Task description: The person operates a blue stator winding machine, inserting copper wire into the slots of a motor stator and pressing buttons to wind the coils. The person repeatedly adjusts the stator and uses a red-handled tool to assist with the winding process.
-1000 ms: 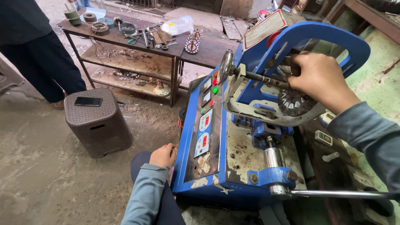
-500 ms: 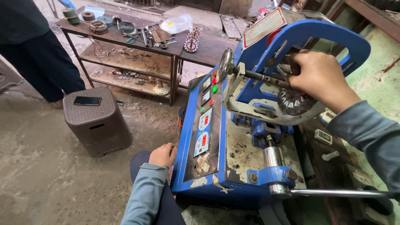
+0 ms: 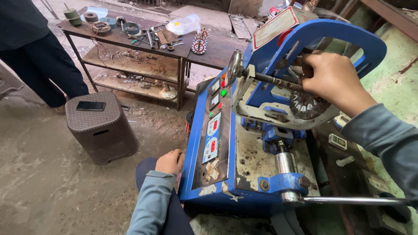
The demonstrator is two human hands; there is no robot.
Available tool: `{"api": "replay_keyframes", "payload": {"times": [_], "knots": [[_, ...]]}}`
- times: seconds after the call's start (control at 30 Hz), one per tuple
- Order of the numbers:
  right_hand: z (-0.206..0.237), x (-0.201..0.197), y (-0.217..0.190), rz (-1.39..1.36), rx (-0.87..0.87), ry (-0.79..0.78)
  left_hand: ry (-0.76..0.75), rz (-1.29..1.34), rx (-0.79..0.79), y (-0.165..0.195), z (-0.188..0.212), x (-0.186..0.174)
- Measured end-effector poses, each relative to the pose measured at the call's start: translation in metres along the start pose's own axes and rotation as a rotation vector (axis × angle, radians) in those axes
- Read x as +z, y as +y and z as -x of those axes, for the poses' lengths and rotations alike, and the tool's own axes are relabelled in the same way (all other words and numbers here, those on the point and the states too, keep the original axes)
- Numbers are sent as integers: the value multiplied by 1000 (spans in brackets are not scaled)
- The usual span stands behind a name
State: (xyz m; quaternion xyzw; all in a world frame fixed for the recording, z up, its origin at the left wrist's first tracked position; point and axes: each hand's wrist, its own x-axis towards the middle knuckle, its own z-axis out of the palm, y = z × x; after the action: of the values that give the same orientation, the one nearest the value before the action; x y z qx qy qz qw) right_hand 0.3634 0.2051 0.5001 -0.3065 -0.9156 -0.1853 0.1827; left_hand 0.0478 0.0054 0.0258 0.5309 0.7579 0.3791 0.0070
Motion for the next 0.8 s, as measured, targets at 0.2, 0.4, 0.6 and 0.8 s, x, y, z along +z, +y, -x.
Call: {"api": "replay_keyframes", "payload": {"times": [0.2, 0.4, 0.6, 0.8], "knots": [[0, -1, 0, 3, 4, -9, -19, 2, -17, 2, -1, -2], [-1, -1, 0, 19, -2, -11, -16, -12, -18, 3, 0, -3], [0, 0, 0, 10, 19, -22, -15, -10, -16, 5, -1, -5], [-1, 1, 3, 5, 3, -4, -29, -20, -23, 8, -2, -8]]}}
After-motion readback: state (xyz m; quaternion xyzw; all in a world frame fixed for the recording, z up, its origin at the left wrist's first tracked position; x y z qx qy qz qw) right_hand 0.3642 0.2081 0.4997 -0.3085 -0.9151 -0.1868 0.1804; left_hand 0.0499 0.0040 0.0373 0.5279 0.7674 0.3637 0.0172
